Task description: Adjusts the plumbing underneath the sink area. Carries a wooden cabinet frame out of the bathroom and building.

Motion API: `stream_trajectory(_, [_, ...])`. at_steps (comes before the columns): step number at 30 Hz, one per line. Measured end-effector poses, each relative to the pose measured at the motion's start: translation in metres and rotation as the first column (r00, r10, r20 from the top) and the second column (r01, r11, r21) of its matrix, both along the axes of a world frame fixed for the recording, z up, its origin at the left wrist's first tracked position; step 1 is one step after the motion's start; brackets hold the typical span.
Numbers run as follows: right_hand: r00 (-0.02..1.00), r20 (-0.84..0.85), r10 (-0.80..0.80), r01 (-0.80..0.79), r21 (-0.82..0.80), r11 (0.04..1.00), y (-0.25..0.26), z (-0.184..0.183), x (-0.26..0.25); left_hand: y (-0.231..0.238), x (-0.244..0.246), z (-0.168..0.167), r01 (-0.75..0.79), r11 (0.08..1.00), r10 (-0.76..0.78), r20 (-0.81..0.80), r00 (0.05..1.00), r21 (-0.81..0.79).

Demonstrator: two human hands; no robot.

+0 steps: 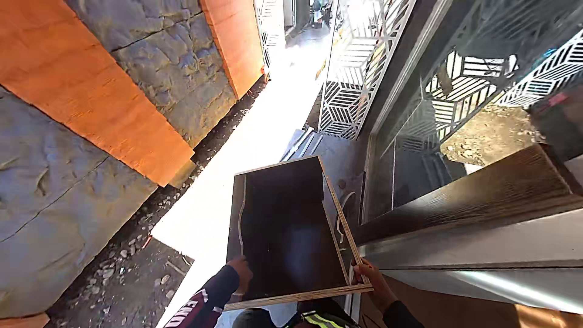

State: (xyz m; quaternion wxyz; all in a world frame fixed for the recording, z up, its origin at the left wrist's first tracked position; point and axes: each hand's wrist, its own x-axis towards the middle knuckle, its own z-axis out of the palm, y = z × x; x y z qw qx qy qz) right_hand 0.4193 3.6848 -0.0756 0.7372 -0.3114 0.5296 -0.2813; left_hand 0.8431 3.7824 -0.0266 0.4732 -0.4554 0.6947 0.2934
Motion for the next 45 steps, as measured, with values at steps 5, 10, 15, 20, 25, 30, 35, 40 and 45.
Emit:
stream_trajectory(5, [0.991, -0.038, -0.130, 0.130, 0.012, 0.991, 0.003, -0.047, 0.035, -0.056, 0.043, -0.053, 0.141, 0.990, -0.141, -0.017, 0.990, -0.005])
stream_trajectory(10, [0.939, -0.137, -0.315, 0.328, 0.081, 0.941, 0.018, -0.070, 0.115, -0.099, 0.114, -0.115, 0.255, 0.966, -0.256, -0.019, 0.967, -0.045])
stream_trajectory(15, [0.911, -0.175, -0.373, 0.396, 0.120, 0.910, 0.045, -0.092, 0.146, -0.113, 0.142, -0.161, 0.369, 0.929, -0.370, -0.058, 0.927, -0.034])
stream_trajectory(20, [0.892, -0.210, -0.401, 0.433, 0.136, 0.891, 0.046, -0.096, 0.149, -0.119, 0.146, -0.179, 0.392, 0.920, -0.392, -0.113, 0.913, -0.025])
stream_trajectory(25, [0.899, -0.261, -0.351, 0.400, 0.165, 0.902, 0.029, -0.095, 0.148, -0.122, 0.141, -0.169, 0.334, 0.941, -0.325, -0.125, 0.937, 0.056])
stream_trajectory(30, [0.891, -0.329, -0.312, 0.397, 0.231, 0.888, 0.010, -0.088, 0.144, -0.132, 0.143, -0.175, 0.265, 0.962, -0.249, -0.187, 0.950, 0.066])
stream_trajectory(35, [0.868, -0.372, -0.329, 0.434, 0.245, 0.867, -0.050, -0.069, 0.137, -0.193, 0.131, -0.166, 0.355, 0.935, -0.345, -0.194, 0.918, 0.018])
stream_trajectory(40, [0.798, -0.427, -0.425, 0.539, 0.190, 0.821, -0.122, -0.071, 0.126, -0.264, 0.124, -0.127, 0.095, 0.991, -0.121, -0.351, 0.929, -0.091])
stream_trajectory(45, [0.771, -0.452, -0.447, 0.574, 0.192, 0.796, -0.179, -0.063, 0.119, -0.263, 0.107, -0.089, -0.388, 0.911, 0.281, -0.479, 0.831, -0.138])
